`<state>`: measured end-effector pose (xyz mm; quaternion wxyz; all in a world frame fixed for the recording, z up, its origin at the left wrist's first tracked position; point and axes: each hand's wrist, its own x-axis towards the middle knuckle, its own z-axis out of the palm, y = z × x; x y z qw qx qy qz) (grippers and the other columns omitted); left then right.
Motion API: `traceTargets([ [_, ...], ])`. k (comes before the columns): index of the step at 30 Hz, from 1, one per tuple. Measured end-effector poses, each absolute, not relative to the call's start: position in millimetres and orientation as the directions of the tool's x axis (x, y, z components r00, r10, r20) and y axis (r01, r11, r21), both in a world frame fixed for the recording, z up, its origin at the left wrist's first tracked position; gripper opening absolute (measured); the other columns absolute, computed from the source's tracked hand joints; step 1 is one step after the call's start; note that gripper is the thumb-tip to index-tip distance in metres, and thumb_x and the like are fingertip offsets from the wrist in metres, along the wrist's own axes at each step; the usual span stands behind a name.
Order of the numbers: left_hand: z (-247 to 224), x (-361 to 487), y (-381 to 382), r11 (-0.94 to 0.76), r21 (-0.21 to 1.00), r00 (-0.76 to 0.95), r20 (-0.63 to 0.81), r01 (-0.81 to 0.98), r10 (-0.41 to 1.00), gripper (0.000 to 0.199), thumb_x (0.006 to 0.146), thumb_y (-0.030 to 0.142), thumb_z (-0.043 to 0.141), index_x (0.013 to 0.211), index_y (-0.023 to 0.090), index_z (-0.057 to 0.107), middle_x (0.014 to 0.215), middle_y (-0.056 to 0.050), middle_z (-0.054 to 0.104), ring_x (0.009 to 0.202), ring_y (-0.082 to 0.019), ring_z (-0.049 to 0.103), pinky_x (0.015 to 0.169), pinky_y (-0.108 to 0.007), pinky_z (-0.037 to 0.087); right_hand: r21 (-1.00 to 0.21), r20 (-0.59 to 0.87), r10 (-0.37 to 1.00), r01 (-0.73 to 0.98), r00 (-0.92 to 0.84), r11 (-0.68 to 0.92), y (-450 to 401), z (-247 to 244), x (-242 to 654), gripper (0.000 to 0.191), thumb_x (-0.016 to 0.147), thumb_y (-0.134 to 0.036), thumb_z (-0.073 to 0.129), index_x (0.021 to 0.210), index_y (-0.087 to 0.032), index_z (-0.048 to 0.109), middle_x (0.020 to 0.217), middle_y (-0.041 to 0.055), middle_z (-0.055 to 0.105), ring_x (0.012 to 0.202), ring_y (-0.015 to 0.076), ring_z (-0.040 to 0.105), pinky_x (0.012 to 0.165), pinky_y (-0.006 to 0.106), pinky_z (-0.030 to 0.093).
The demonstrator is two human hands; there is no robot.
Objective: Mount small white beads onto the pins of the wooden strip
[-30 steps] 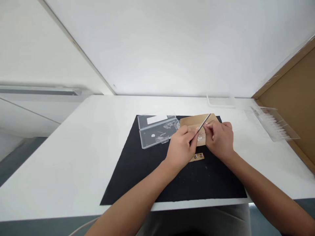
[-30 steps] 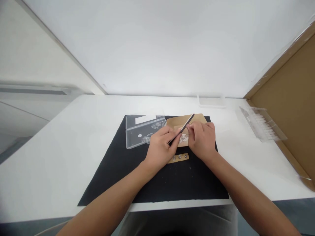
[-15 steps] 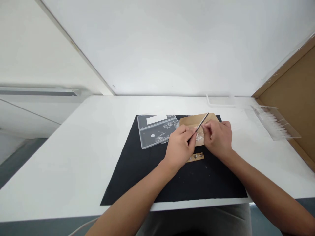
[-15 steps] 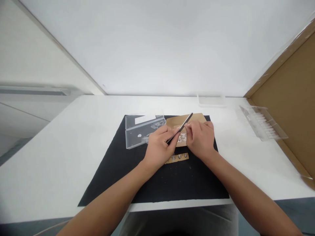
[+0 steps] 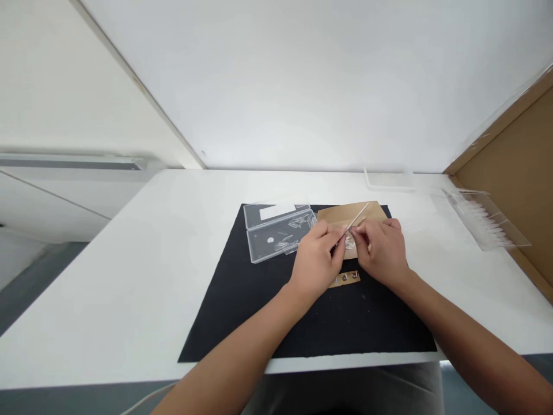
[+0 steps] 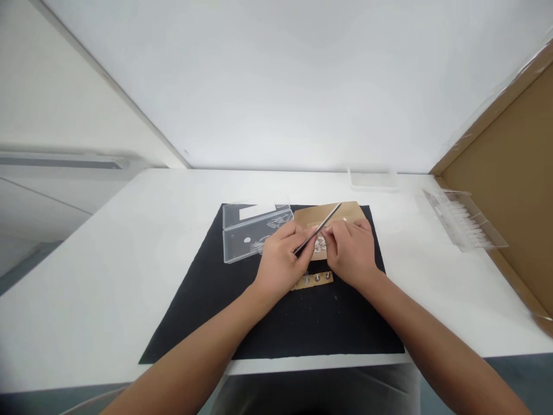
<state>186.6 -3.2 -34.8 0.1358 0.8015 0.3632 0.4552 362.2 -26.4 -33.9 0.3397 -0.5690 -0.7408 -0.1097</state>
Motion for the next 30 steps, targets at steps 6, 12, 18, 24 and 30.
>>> traceTargets([
  [6, -36, 188, -1, -0.66, 0.592, 0.249, 0.628, 0.463, 0.738, 0.021, 0.1, 0.024, 0.064, 0.116, 0.019, 0.076, 0.097, -0.006, 0.067, 0.083, -0.015, 0.065, 0.074, -0.028, 0.055, -0.328, 0.654, 0.755, 0.883, -0.045, 0.336, -29, -34, 367, 0.017, 0.103, -0.028, 0.056, 0.087, -0.023, 0.052, 0.074, -0.0034, 0.071, 0.061, 0.0152, 0.061, 0.08, 0.037, 0.036],
  [12, -30, 183, 1, -0.611, 0.588, 0.285, 0.555, 0.53, 0.781, 0.02, 0.104, 0.029, 0.062, 0.117, 0.02, 0.075, 0.102, -0.006, 0.072, 0.093, -0.018, 0.07, 0.083, -0.031, 0.056, -0.429, 0.63, 0.776, 0.842, 0.02, 0.326, -33, -36, 372, 0.016, 0.104, -0.032, 0.057, 0.091, -0.024, 0.053, 0.083, -0.0004, 0.074, 0.07, 0.0178, 0.068, 0.087, 0.04, 0.04],
  [18, -30, 181, 0, -0.568, 0.579, 0.263, 0.527, 0.585, 0.808, 0.024, 0.098, 0.034, 0.072, 0.117, 0.02, 0.073, 0.103, -0.005, 0.074, 0.094, -0.02, 0.071, 0.081, -0.031, 0.056, -0.482, 0.613, 0.789, 0.816, 0.052, 0.32, -31, -38, 375, 0.014, 0.105, -0.034, 0.057, 0.095, -0.024, 0.056, 0.082, -0.0007, 0.074, 0.077, 0.02, 0.071, 0.089, 0.042, 0.042],
  [24, -27, 182, -3, -0.586, 0.59, 0.249, 0.554, 0.555, 0.794, 0.02, 0.101, 0.032, 0.066, 0.113, 0.022, 0.078, 0.093, -0.003, 0.069, 0.083, -0.016, 0.067, 0.073, -0.026, 0.052, -0.528, 0.571, 0.817, 0.795, 0.072, 0.299, -31, -40, 376, 0.019, 0.105, -0.038, 0.058, 0.092, -0.024, 0.057, 0.078, -0.0028, 0.072, 0.075, 0.0187, 0.07, 0.089, 0.041, 0.042],
  [30, -23, 184, -6, -0.647, 0.626, 0.318, 0.565, 0.435, 0.761, 0.017, 0.102, 0.026, 0.064, 0.107, 0.023, 0.081, 0.102, -0.005, 0.075, 0.088, -0.015, 0.072, 0.077, -0.025, 0.055, -0.468, 0.609, 0.79, 0.834, 0.065, 0.292, -32, -39, 373, 0.015, 0.103, -0.031, 0.058, 0.091, -0.024, 0.054, 0.08, -0.0018, 0.072, 0.072, 0.0188, 0.068, 0.085, 0.041, 0.04],
])
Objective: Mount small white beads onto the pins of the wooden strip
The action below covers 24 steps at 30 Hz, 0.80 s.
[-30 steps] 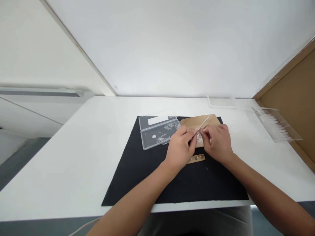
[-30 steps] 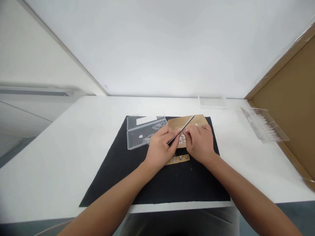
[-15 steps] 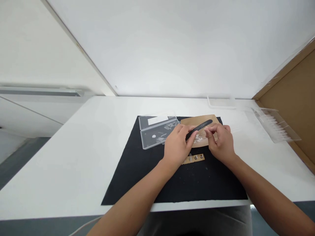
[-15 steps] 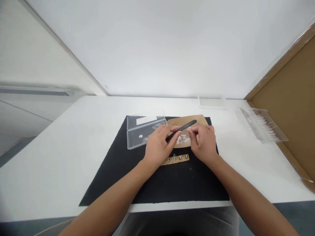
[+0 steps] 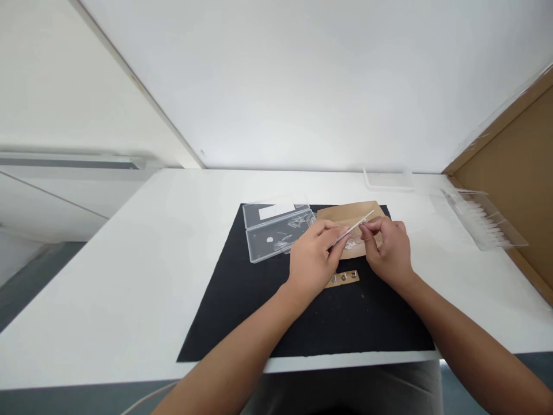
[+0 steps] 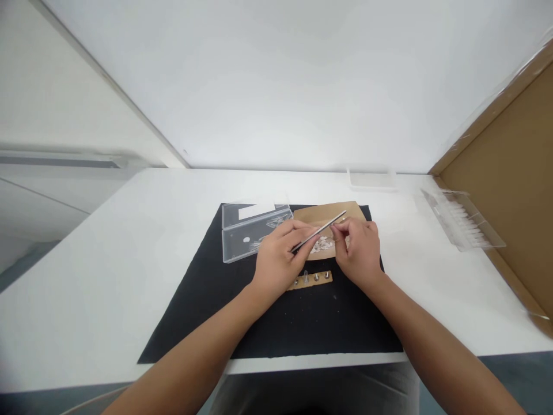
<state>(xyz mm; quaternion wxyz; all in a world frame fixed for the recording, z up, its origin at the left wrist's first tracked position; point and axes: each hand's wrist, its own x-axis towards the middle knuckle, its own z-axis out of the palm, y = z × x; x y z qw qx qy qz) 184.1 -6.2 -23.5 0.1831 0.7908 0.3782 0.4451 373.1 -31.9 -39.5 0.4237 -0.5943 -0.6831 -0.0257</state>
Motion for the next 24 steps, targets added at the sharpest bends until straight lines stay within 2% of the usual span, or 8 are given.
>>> traceTargets([
  [2, -23.0, 185.2, -6.2, -0.677, 0.625, 0.355, 0.577, 0.388, 0.736, 0.019, 0.103, 0.024, 0.062, 0.107, 0.022, 0.081, 0.1, -0.005, 0.078, 0.088, -0.016, 0.073, 0.077, -0.025, 0.056, -0.452, 0.616, 0.784, 0.851, 0.082, 0.266, -31.5, -38.5, 371.6, 0.014, 0.103, -0.029, 0.058, 0.091, -0.024, 0.053, 0.081, -0.0015, 0.072, 0.07, 0.0185, 0.067, 0.084, 0.041, 0.039],
  [7, -25.7, 188.3, -4.5, -0.722, 0.576, 0.359, 0.627, 0.383, 0.691, 0.022, 0.104, 0.023, 0.06, 0.112, 0.018, 0.08, 0.081, -0.003, 0.076, 0.071, -0.013, 0.07, 0.068, -0.024, 0.055, -0.397, 0.641, 0.763, 0.885, 0.078, 0.244, -28.1, -39.6, 368.3, 0.016, 0.103, -0.026, 0.056, 0.089, -0.024, 0.049, 0.081, -0.0016, 0.071, 0.067, 0.0173, 0.064, 0.081, 0.04, 0.036],
  [13, -32.2, 188.5, -1.1, -0.738, 0.529, 0.344, 0.66, 0.42, 0.668, 0.02, 0.103, 0.02, 0.06, 0.102, 0.015, 0.08, 0.087, -0.005, 0.076, 0.073, -0.013, 0.069, 0.067, -0.024, 0.053, -0.3, 0.627, 0.774, 0.891, -0.084, 0.34, -25.9, -39.7, 366.3, 0.018, 0.103, -0.026, 0.054, 0.086, -0.024, 0.048, 0.073, -0.0024, 0.067, 0.059, 0.0159, 0.055, 0.077, 0.038, 0.036],
  [18, -30.3, 189.6, -0.6, -0.752, 0.527, 0.347, 0.672, 0.397, 0.654, 0.021, 0.104, 0.02, 0.058, 0.106, 0.015, 0.078, 0.088, -0.006, 0.075, 0.08, -0.015, 0.071, 0.072, -0.025, 0.055, -0.347, 0.662, 0.749, 0.9, 0.037, 0.263, -24.1, -36.0, 365.8, 0.018, 0.102, -0.025, 0.055, 0.085, -0.023, 0.048, 0.076, -0.0019, 0.069, 0.059, 0.0151, 0.056, 0.078, 0.039, 0.035],
  [22, -28.8, 189.0, -0.8, -0.75, 0.514, 0.344, 0.675, 0.416, 0.653, 0.021, 0.104, 0.02, 0.058, 0.102, 0.015, 0.078, 0.084, -0.005, 0.073, 0.075, -0.014, 0.07, 0.068, -0.024, 0.053, -0.314, 0.632, 0.771, 0.883, -0.08, 0.349, -23.4, -35.0, 364.4, 0.019, 0.103, -0.026, 0.054, 0.085, -0.023, 0.047, 0.074, -0.0021, 0.068, 0.057, 0.0149, 0.055, 0.077, 0.038, 0.035],
  [24, -28.2, 188.6, -1.2, -0.754, 0.516, 0.341, 0.68, 0.407, 0.649, 0.021, 0.104, 0.02, 0.058, 0.104, 0.015, 0.078, 0.086, -0.005, 0.074, 0.076, -0.014, 0.07, 0.069, -0.024, 0.054, -0.333, 0.638, 0.768, 0.882, -0.051, 0.335, -22.9, -34.0, 364.7, 0.019, 0.102, -0.026, 0.055, 0.085, -0.023, 0.048, 0.075, -0.0023, 0.069, 0.057, 0.0145, 0.054, 0.077, 0.038, 0.035],
])
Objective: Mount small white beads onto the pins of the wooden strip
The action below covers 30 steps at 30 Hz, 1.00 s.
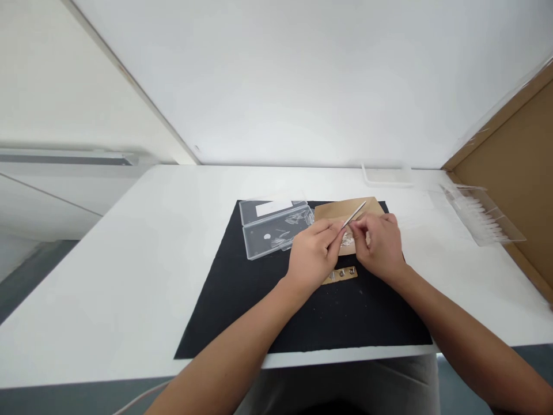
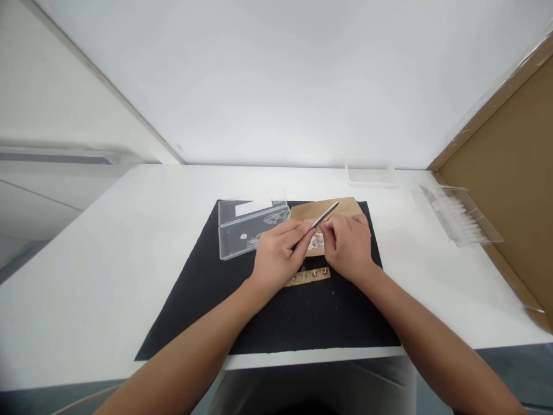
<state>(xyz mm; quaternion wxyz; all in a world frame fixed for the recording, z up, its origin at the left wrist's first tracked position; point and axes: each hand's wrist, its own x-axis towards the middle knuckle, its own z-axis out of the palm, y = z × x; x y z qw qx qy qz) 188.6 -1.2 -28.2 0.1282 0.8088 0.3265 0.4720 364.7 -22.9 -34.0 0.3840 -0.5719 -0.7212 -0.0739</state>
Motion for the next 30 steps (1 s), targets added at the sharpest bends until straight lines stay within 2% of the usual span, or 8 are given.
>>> traceTargets([
  [3, -27.6, 188.5, -1.8, -0.761, 0.501, 0.34, 0.69, 0.411, 0.638, 0.02, 0.104, 0.019, 0.059, 0.106, 0.014, 0.078, 0.088, -0.006, 0.075, 0.079, -0.014, 0.071, 0.071, -0.024, 0.054, -0.371, 0.668, 0.742, 0.888, 0.054, 0.27, -21.9, -32.3, 366.4, 0.017, 0.102, -0.027, 0.055, 0.086, -0.024, 0.048, 0.076, -0.0019, 0.069, 0.059, 0.0153, 0.056, 0.078, 0.039, 0.035],
  [7, -27.2, 187.8, -2.1, -0.759, 0.509, 0.341, 0.686, 0.406, 0.643, 0.019, 0.103, 0.018, 0.06, 0.104, 0.014, 0.078, 0.088, -0.005, 0.075, 0.076, -0.013, 0.07, 0.069, -0.023, 0.054, -0.352, 0.603, 0.796, 0.875, -0.058, 0.331, -22.3, -31.3, 367.2, 0.02, 0.102, -0.028, 0.055, 0.083, -0.024, 0.047, 0.072, -0.0024, 0.067, 0.057, 0.0151, 0.054, 0.076, 0.039, 0.035],
  [12, -25.7, 187.0, -3.4, -0.756, 0.509, 0.326, 0.692, 0.412, 0.644, 0.019, 0.103, 0.019, 0.06, 0.106, 0.014, 0.079, 0.086, -0.005, 0.074, 0.075, -0.014, 0.069, 0.068, -0.024, 0.054, -0.369, 0.663, 0.747, 0.886, 0.04, 0.28, -22.3, -30.3, 367.5, 0.019, 0.102, -0.026, 0.055, 0.085, -0.024, 0.048, 0.073, -0.0025, 0.068, 0.058, 0.0152, 0.056, 0.077, 0.04, 0.035],
  [15, -25.5, 186.6, -3.6, -0.752, 0.521, 0.337, 0.679, 0.403, 0.652, 0.019, 0.103, 0.019, 0.06, 0.104, 0.015, 0.079, 0.087, -0.005, 0.075, 0.074, -0.013, 0.069, 0.067, -0.023, 0.053, -0.343, 0.615, 0.786, 0.875, -0.064, 0.341, -22.7, -30.3, 367.4, 0.021, 0.102, -0.026, 0.055, 0.083, -0.023, 0.047, 0.071, -0.0034, 0.067, 0.056, 0.0142, 0.054, 0.077, 0.039, 0.035],
  [19, -25.0, 186.2, -3.4, -0.747, 0.541, 0.32, 0.681, 0.387, 0.659, 0.02, 0.104, 0.02, 0.06, 0.106, 0.016, 0.079, 0.088, -0.005, 0.076, 0.078, -0.013, 0.071, 0.071, -0.024, 0.056, -0.342, 0.676, 0.737, 0.89, 0.011, 0.301, -23.0, -30.8, 367.0, 0.019, 0.102, -0.026, 0.055, 0.084, -0.024, 0.048, 0.072, -0.0027, 0.068, 0.058, 0.0151, 0.057, 0.078, 0.04, 0.035],
  [23, -24.6, 186.0, -3.5, -0.738, 0.555, 0.33, 0.664, 0.384, 0.671, 0.022, 0.104, 0.019, 0.058, 0.105, 0.017, 0.079, 0.09, -0.005, 0.076, 0.077, -0.014, 0.071, 0.07, -0.024, 0.057, -0.326, 0.628, 0.774, 0.877, -0.079, 0.354, -23.5, -31.3, 366.2, 0.021, 0.102, -0.028, 0.055, 0.083, -0.024, 0.048, 0.071, -0.0023, 0.068, 0.058, 0.0156, 0.057, 0.077, 0.039, 0.036],
  [27, -24.1, 186.1, -3.6, -0.74, 0.559, 0.32, 0.671, 0.373, 0.669, 0.022, 0.105, 0.021, 0.057, 0.108, 0.018, 0.079, 0.092, -0.006, 0.077, 0.079, -0.014, 0.072, 0.073, -0.025, 0.058, -0.333, 0.675, 0.738, 0.893, 0.002, 0.302, -23.6, -31.0, 365.0, 0.02, 0.102, -0.026, 0.056, 0.084, -0.024, 0.048, 0.073, -0.0025, 0.069, 0.058, 0.015, 0.057, 0.077, 0.039, 0.035],
  [30, -23.5, 186.3, -3.8, -0.735, 0.555, 0.331, 0.661, 0.39, 0.674, 0.022, 0.104, 0.02, 0.058, 0.106, 0.017, 0.079, 0.09, -0.006, 0.077, 0.077, -0.014, 0.071, 0.071, -0.025, 0.057, -0.329, 0.649, 0.759, 0.878, -0.057, 0.347, -23.6, -29.9, 364.6, 0.021, 0.103, -0.026, 0.055, 0.083, -0.024, 0.047, 0.073, -0.003, 0.069, 0.058, 0.0145, 0.056, 0.077, 0.039, 0.035],
])
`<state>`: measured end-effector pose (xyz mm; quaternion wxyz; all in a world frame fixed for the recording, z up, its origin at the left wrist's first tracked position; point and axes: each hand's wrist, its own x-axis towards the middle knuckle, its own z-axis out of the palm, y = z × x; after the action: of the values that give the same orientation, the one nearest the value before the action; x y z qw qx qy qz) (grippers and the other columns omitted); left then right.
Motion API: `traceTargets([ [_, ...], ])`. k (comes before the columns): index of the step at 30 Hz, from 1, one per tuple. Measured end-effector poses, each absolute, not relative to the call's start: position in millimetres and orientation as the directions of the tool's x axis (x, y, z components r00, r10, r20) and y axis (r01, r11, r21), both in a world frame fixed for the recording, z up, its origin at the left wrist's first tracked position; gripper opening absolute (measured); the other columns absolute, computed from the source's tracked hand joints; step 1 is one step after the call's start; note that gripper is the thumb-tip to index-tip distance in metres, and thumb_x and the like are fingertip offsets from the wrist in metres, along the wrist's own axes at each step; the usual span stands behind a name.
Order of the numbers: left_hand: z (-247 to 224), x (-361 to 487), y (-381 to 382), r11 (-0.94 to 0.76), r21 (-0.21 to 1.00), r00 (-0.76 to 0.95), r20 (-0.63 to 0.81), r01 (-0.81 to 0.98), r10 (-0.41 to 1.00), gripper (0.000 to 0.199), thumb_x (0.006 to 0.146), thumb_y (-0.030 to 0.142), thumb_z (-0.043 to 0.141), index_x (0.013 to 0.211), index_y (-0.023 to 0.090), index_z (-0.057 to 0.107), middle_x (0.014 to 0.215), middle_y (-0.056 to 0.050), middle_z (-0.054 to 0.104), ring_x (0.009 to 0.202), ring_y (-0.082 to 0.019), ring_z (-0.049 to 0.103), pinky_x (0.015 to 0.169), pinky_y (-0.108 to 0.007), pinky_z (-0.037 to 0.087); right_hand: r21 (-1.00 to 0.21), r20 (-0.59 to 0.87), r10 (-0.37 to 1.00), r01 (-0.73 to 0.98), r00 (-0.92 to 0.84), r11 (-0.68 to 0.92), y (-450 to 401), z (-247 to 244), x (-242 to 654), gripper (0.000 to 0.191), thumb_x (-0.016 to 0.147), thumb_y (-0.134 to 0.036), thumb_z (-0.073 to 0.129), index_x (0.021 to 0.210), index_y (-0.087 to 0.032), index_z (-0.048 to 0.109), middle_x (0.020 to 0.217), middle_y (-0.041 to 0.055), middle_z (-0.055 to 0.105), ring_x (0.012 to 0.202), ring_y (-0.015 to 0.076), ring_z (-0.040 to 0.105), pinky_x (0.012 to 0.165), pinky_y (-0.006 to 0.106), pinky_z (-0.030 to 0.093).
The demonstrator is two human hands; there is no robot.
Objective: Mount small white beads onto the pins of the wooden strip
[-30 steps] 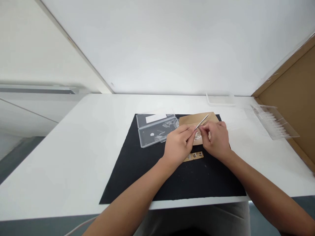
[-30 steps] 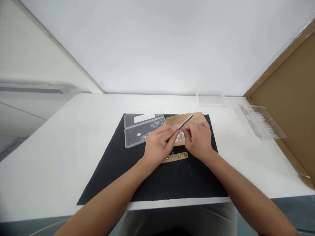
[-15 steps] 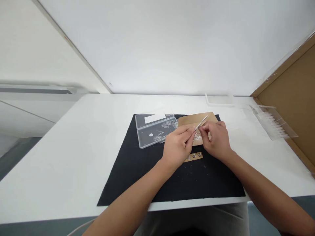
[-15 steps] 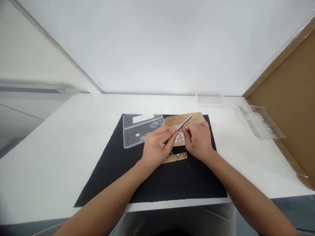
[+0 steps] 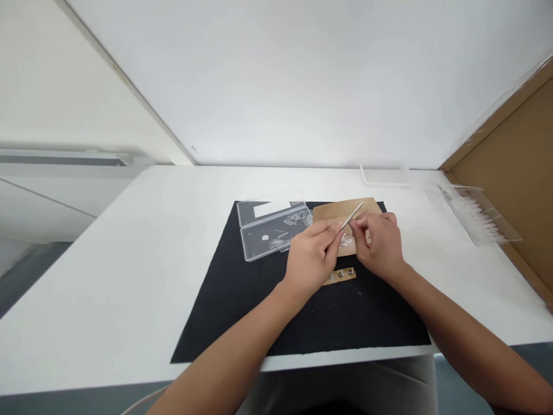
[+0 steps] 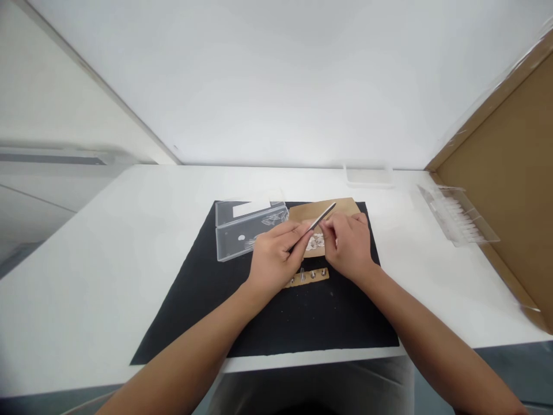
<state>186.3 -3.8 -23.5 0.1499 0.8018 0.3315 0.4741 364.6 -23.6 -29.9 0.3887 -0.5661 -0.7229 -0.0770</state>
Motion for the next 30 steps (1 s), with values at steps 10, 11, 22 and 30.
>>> traceTargets([
  [10, -24.8, 187.5, -3.8, -0.739, 0.565, 0.319, 0.67, 0.366, 0.67, 0.02, 0.103, 0.018, 0.06, 0.106, 0.017, 0.079, 0.093, -0.006, 0.077, 0.078, -0.014, 0.072, 0.071, -0.023, 0.056, -0.326, 0.682, 0.729, 0.869, -0.055, 0.371, -23.1, -26.7, 364.9, 0.021, 0.102, -0.025, 0.057, 0.084, -0.024, 0.048, 0.079, -0.0019, 0.073, 0.062, 0.0151, 0.061, 0.076, 0.039, 0.034],
  [11, -25.2, 187.3, -3.6, -0.739, 0.562, 0.316, 0.672, 0.371, 0.669, 0.02, 0.103, 0.018, 0.06, 0.107, 0.017, 0.079, 0.091, -0.006, 0.077, 0.078, -0.014, 0.072, 0.07, -0.024, 0.056, -0.332, 0.692, 0.721, 0.873, -0.033, 0.358, -23.1, -26.9, 364.8, 0.021, 0.102, -0.026, 0.058, 0.084, -0.024, 0.048, 0.08, -0.0016, 0.073, 0.062, 0.0152, 0.061, 0.076, 0.039, 0.035],
  [22, -24.6, 189.7, -4.5, -0.751, 0.544, 0.312, 0.689, 0.375, 0.654, 0.021, 0.104, 0.019, 0.058, 0.107, 0.017, 0.078, 0.094, -0.007, 0.078, 0.082, -0.015, 0.073, 0.075, -0.026, 0.059, -0.329, 0.713, 0.701, 0.887, 0.009, 0.324, -23.8, -24.4, 366.4, 0.02, 0.102, -0.026, 0.058, 0.085, -0.024, 0.049, 0.078, -0.0012, 0.073, 0.06, 0.0155, 0.06, 0.076, 0.039, 0.036],
  [30, -20.8, 186.9, -5.8, -0.74, 0.562, 0.301, 0.682, 0.369, 0.667, 0.02, 0.104, 0.019, 0.059, 0.106, 0.016, 0.079, 0.088, -0.006, 0.077, 0.078, -0.014, 0.072, 0.072, -0.024, 0.058, -0.293, 0.732, 0.68, 0.88, -0.045, 0.374, -25.1, -23.5, 364.2, 0.021, 0.102, -0.024, 0.059, 0.083, -0.023, 0.049, 0.078, -0.0019, 0.074, 0.06, 0.0145, 0.061, 0.076, 0.038, 0.035],
])
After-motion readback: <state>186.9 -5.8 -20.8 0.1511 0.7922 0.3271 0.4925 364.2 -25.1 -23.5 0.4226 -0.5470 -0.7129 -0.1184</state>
